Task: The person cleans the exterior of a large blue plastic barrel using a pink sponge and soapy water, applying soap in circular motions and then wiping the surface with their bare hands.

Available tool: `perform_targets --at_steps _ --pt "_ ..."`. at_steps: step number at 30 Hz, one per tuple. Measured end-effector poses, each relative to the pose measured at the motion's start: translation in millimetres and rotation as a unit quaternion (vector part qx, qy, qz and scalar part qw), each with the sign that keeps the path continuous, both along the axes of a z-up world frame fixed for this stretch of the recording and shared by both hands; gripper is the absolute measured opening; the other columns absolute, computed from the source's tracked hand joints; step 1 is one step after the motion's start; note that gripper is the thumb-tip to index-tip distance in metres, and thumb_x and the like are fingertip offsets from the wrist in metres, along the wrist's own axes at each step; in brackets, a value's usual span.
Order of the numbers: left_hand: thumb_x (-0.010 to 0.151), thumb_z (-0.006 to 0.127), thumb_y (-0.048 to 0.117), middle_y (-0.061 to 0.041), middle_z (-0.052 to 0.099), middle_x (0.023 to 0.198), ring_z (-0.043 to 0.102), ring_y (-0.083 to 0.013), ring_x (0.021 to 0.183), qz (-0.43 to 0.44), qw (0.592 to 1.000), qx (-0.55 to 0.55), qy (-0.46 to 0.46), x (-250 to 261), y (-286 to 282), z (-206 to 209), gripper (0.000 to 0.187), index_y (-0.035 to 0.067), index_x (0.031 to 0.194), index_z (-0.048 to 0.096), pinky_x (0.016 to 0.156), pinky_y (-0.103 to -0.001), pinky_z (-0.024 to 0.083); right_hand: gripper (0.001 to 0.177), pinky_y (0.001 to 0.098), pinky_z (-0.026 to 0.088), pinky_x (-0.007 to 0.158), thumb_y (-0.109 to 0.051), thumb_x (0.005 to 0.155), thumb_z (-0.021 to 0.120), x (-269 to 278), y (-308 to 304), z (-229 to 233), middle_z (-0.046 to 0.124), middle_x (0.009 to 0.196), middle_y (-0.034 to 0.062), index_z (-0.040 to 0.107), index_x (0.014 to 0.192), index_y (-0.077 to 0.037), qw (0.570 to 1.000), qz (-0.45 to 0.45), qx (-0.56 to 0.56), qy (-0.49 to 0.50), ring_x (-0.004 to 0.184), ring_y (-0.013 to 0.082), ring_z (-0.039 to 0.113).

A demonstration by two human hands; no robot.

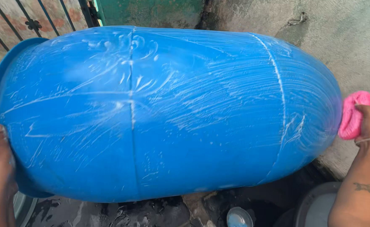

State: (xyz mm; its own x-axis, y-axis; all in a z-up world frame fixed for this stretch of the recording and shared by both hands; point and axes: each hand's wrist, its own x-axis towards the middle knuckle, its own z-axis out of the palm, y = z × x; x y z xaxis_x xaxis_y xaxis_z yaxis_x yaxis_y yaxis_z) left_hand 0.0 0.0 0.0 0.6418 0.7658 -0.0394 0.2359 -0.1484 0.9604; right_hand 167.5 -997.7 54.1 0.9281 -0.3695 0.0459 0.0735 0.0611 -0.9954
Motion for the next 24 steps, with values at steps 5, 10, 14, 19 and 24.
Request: perform_targets --at_steps 5,10,14,19,24 --pt "0.111 0.057 0.058 -0.017 0.071 0.102 0.068 -0.0253 0.089 -0.050 0.988 0.100 -0.103 -12 -26 20 0.069 -0.010 0.112 0.068 0.078 -0.040 0.055 0.070 0.0529 0.048 0.093 -0.058 0.101 0.065 -3 54 53 0.068 0.114 0.0339 0.055 0.137 0.001 0.823 -0.191 -0.518 0.136 0.106 0.0480 0.065" --pt "0.102 0.060 0.054 -0.014 0.070 0.083 0.069 -0.0246 0.076 0.021 0.977 0.209 -0.027 -13 -40 34 0.059 -0.003 0.096 0.073 0.071 -0.042 0.053 0.048 0.0615 0.048 0.084 -0.040 0.107 0.048 -31 220 83 0.071 0.108 0.0329 0.036 0.140 -0.007 0.786 -0.245 -0.562 0.073 0.098 0.0522 0.066" --pt "0.111 0.069 0.055 -0.015 0.069 0.078 0.068 -0.0301 0.071 0.056 0.963 0.263 -0.029 -14 -49 40 0.054 0.003 0.096 0.074 0.069 -0.046 0.051 0.056 0.0529 0.041 0.118 -0.030 0.107 0.055 -118 458 54 0.044 0.160 0.0254 0.042 0.156 -0.005 0.719 -0.201 -0.625 -0.229 0.145 0.0454 0.048" --pt "0.100 0.063 0.052 -0.012 0.070 0.078 0.070 -0.0295 0.071 0.058 0.963 0.257 -0.050 -12 -47 33 0.051 0.005 0.083 0.070 0.065 -0.046 0.051 0.063 0.0600 0.045 0.112 -0.032 0.101 0.057 -242 650 53 0.050 0.156 0.0239 0.040 0.154 -0.001 0.674 0.072 -0.617 -0.399 0.142 0.0461 0.053" --pt "0.103 0.065 0.054 -0.013 0.069 0.076 0.069 -0.0317 0.069 0.066 0.960 0.269 -0.036 -10 -45 26 0.055 0.005 0.080 0.069 0.063 -0.047 0.050 0.046 0.0503 0.043 0.113 -0.021 0.108 0.053 -156 493 43 0.059 0.147 0.0253 0.052 0.148 0.000 0.701 -0.111 -0.628 -0.321 0.134 0.0424 0.058"
